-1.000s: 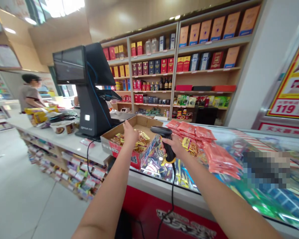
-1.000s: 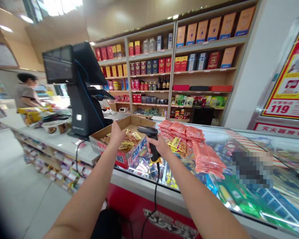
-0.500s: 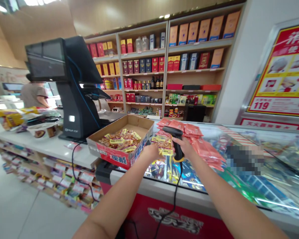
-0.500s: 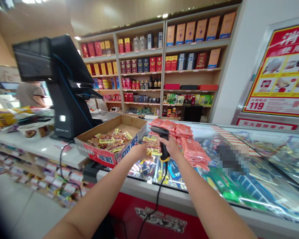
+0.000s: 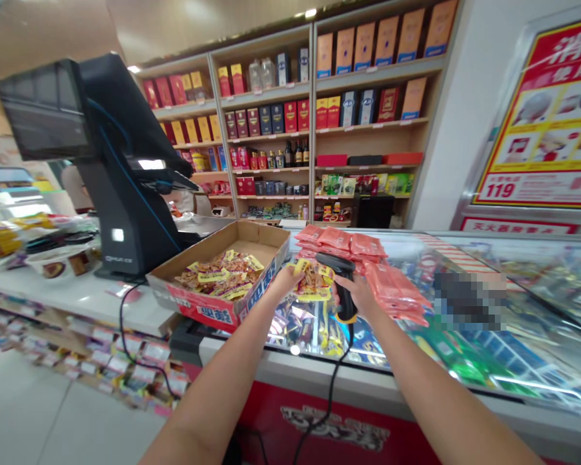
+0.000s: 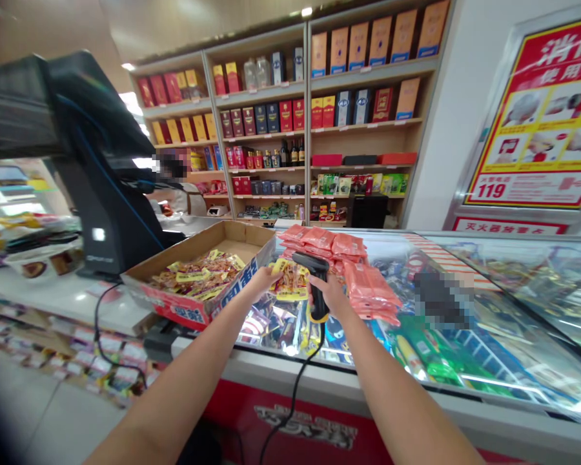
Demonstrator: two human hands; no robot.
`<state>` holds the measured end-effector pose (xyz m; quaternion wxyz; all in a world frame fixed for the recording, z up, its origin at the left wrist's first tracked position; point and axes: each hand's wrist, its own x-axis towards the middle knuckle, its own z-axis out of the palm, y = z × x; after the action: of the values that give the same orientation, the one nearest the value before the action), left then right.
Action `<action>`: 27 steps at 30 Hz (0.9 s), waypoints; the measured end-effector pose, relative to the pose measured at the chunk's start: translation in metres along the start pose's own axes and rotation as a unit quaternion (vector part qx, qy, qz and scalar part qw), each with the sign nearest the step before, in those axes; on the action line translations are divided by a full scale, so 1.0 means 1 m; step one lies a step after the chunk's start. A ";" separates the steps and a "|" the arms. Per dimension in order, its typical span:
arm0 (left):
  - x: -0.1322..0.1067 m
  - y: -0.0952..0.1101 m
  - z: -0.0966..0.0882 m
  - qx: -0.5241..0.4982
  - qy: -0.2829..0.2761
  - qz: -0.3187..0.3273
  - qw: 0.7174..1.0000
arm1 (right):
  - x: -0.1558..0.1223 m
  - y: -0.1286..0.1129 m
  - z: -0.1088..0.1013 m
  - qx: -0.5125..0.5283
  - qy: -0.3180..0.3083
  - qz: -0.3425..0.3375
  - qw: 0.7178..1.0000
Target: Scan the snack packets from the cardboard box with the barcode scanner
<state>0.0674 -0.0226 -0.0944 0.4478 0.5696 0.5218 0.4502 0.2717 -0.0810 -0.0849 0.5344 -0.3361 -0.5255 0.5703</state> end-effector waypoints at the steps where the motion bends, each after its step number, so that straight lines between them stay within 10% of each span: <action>1: 0.002 0.004 0.005 -0.045 0.001 0.002 0.999 | -0.001 -0.001 0.000 0.001 0.002 -0.003 1.000; 8: 0.008 -0.004 0.037 -0.236 0.093 0.065 0.965 | -0.004 -0.005 0.000 0.014 0.005 -0.010 1.000; 27: 0.015 -0.027 0.040 -0.300 0.116 0.083 0.943 | 0.000 0.001 -0.004 -0.024 -0.034 0.007 0.999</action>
<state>0.1026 -0.0078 -0.1282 0.4952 0.3939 0.3620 0.6846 0.2751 -0.0804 -0.0870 0.5045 -0.3329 -0.5541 0.5724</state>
